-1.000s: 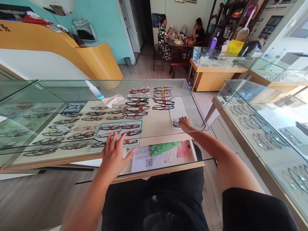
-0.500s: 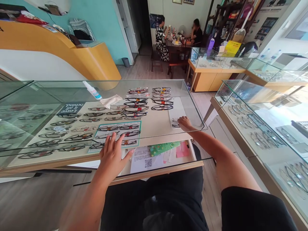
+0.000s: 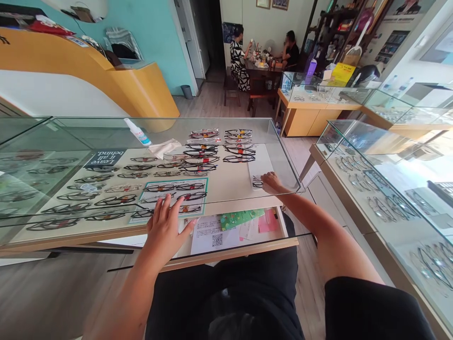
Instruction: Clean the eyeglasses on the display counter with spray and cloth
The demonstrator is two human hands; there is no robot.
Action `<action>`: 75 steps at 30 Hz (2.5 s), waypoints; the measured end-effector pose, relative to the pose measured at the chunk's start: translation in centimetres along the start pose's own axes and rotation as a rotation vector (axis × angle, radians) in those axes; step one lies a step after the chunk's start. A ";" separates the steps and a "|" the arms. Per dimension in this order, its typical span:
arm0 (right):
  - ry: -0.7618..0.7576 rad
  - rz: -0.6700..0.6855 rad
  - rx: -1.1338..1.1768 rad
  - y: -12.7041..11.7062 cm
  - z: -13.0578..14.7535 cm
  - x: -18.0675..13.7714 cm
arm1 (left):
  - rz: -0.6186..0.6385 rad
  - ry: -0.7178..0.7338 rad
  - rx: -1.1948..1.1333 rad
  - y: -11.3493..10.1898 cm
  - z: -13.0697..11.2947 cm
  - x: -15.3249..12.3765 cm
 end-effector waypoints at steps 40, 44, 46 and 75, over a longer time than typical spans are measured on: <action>-0.042 -0.020 0.019 -0.2 -1.3 -0.4 | -0.016 0.005 0.029 0.5 0.1 0.1; -0.035 -0.020 0.009 -0.3 -1.3 -0.6 | -0.050 0.014 0.030 0.7 0.2 0.1; -0.029 -0.019 0.007 -0.3 -1.3 -0.7 | -0.035 0.016 0.023 0.7 0.2 0.1; 0.016 0.019 0.012 -0.5 -0.3 -0.4 | -0.004 0.000 0.018 0.0 -0.3 0.0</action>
Point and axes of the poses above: each hand's wrist, its own x-axis towards the middle knuckle, its own y-axis out of the palm, z = x × y, the point moved 3 cm from there along x, towards the middle knuckle, and after that the axes turned 8 degrees about z, right-handed, at the moved point
